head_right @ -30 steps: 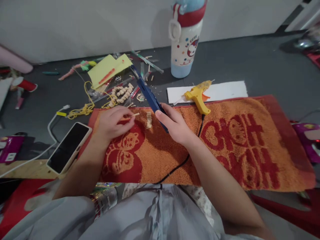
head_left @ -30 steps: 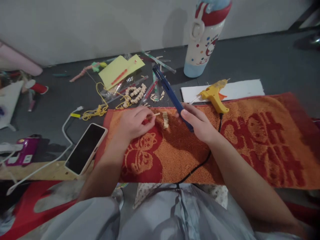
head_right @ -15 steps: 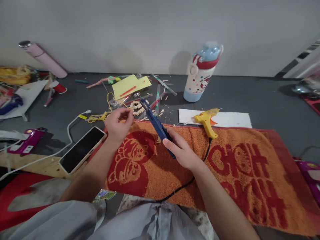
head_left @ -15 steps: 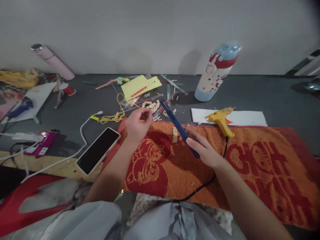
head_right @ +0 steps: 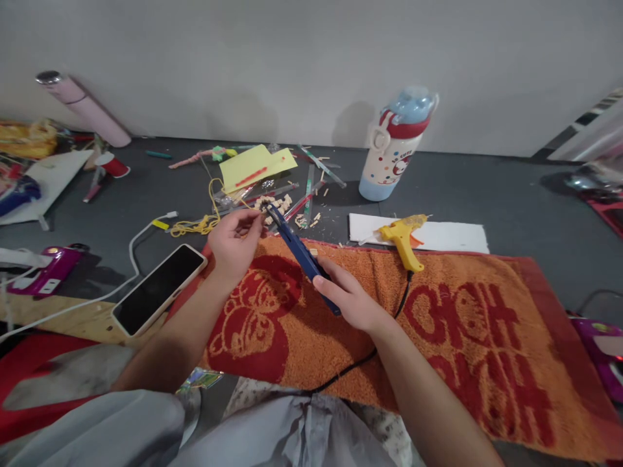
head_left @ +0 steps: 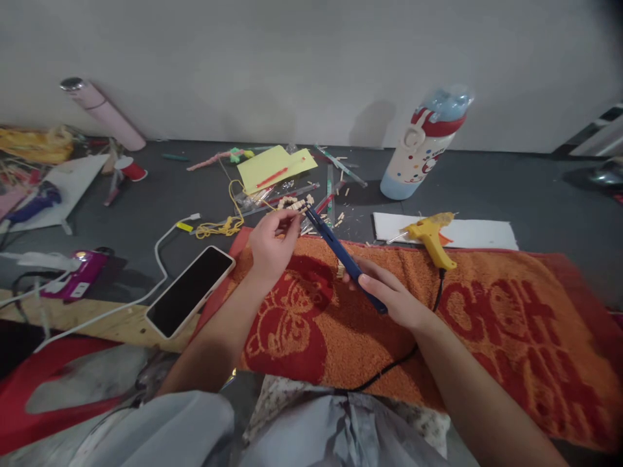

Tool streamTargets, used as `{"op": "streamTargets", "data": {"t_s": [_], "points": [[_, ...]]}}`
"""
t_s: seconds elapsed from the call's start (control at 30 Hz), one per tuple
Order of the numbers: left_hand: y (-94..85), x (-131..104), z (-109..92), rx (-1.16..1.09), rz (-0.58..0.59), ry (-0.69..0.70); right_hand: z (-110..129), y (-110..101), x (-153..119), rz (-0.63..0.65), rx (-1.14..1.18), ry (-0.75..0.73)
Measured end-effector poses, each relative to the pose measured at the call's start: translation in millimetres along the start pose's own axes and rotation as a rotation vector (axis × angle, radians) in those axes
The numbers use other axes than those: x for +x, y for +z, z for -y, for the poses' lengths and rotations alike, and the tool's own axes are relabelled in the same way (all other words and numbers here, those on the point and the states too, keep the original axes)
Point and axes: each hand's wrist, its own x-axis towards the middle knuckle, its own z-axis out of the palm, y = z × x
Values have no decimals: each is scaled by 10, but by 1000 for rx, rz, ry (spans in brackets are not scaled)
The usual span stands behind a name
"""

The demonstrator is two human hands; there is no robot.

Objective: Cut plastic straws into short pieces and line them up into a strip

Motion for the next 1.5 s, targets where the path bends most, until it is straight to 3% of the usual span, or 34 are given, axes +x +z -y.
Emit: {"op": "streamTargets", "data": {"t_s": [0.6,1.03,1.4,1.5], "points": [[-4,-46,-41,48,56,123,40,1,20,115,145,-6],[3,-35,-48,48,42,182,21,9,27,85,131,18],[53,-46,-58,-177,30,-9,3,-2,44,29,106,-17],[65,-56,-68,-295,104,-99,23,-2,50,28,117,-33]]}}
